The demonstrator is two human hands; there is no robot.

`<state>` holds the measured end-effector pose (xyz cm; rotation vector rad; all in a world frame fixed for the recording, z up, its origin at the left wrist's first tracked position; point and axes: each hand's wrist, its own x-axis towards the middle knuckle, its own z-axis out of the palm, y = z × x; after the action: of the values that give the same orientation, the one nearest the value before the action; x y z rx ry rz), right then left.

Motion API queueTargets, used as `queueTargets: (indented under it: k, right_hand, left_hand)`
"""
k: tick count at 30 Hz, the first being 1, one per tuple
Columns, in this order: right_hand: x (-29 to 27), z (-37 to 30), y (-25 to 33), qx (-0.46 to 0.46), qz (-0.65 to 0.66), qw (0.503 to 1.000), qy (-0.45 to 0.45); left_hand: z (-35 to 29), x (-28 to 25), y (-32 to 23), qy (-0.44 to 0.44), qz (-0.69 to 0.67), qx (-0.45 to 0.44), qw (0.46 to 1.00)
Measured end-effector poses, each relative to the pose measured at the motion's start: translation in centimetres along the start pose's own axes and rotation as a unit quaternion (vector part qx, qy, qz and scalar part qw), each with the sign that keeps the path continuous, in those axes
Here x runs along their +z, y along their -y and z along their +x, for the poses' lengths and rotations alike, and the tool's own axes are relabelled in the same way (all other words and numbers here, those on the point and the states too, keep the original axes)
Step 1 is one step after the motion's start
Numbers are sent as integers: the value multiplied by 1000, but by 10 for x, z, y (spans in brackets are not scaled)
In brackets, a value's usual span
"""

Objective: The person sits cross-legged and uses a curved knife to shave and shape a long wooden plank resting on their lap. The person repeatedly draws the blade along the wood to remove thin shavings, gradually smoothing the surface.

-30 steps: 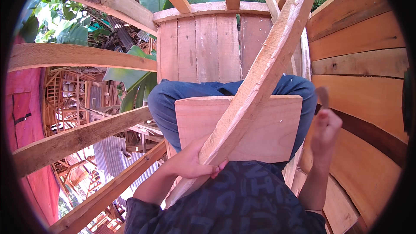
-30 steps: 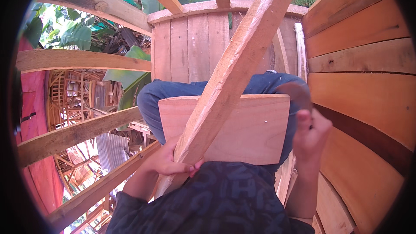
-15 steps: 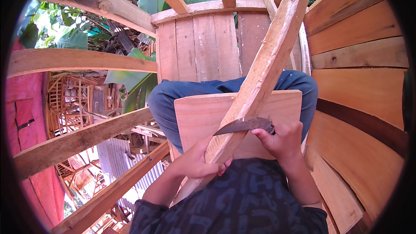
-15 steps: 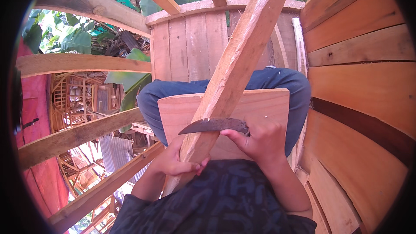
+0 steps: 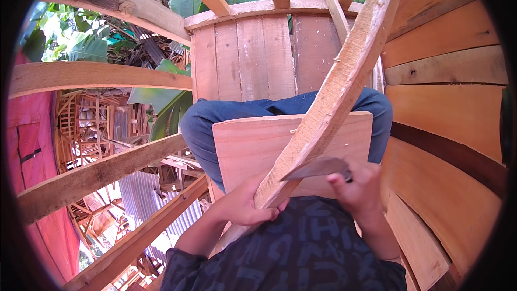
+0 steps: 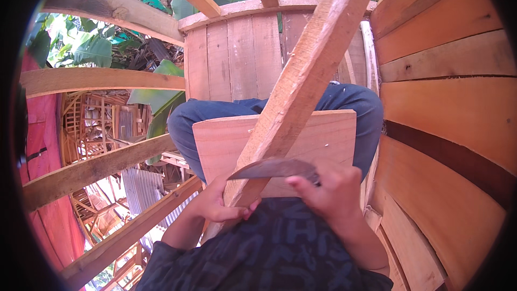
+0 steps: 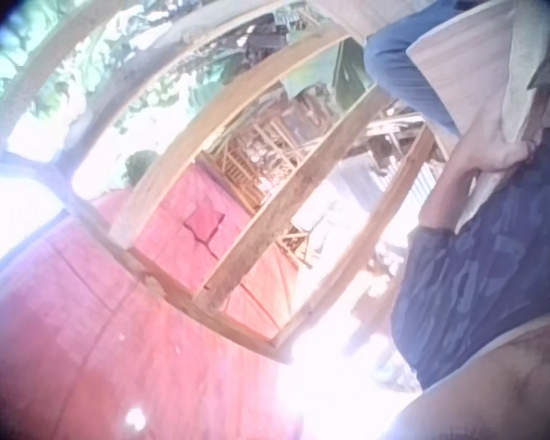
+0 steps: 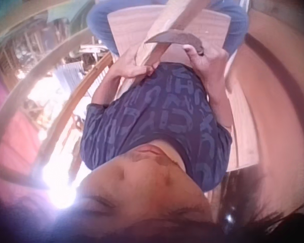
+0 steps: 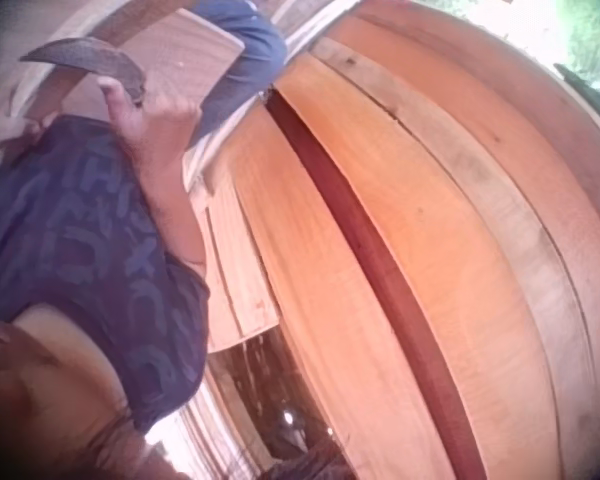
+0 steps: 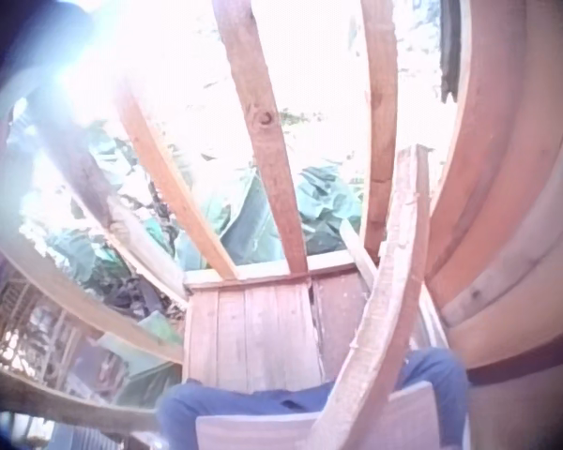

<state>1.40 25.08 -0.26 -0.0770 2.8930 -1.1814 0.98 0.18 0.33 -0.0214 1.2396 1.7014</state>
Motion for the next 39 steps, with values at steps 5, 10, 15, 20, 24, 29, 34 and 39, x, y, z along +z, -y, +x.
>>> queueTargets:
  k: [5,10,15,20,24,29,34,39]
  right_hand:
    - [14,10,-4,-68,-52,996,-20]
    - [22,31,-26,-102,-34,984,-145]
    - [-35,51,-130,233,127,945,-190]
    - [-37,9,-75,136,103,974,-148]
    - [-4,-18,-4,56,49,997,-7]
    - [20,-32,1,12,0,999,50]
    - [22,-23,-12,-8,-54,998,32]
    - [25,-9,-16,-38,-73,997,-4]
  left_hand:
    - [-7,3,-7,-26,55,3,998]
    - [-7,5,-7,-37,41,22,998]
    - [-16,6,5,-30,155,77,984]
    - [-5,7,-1,-57,213,70,973]
    - [6,18,-4,-131,209,59,967]
    - [1,31,-16,-209,324,34,922]
    - [2,33,-8,-233,343,57,908]
    - [1,32,-10,-244,337,57,907]
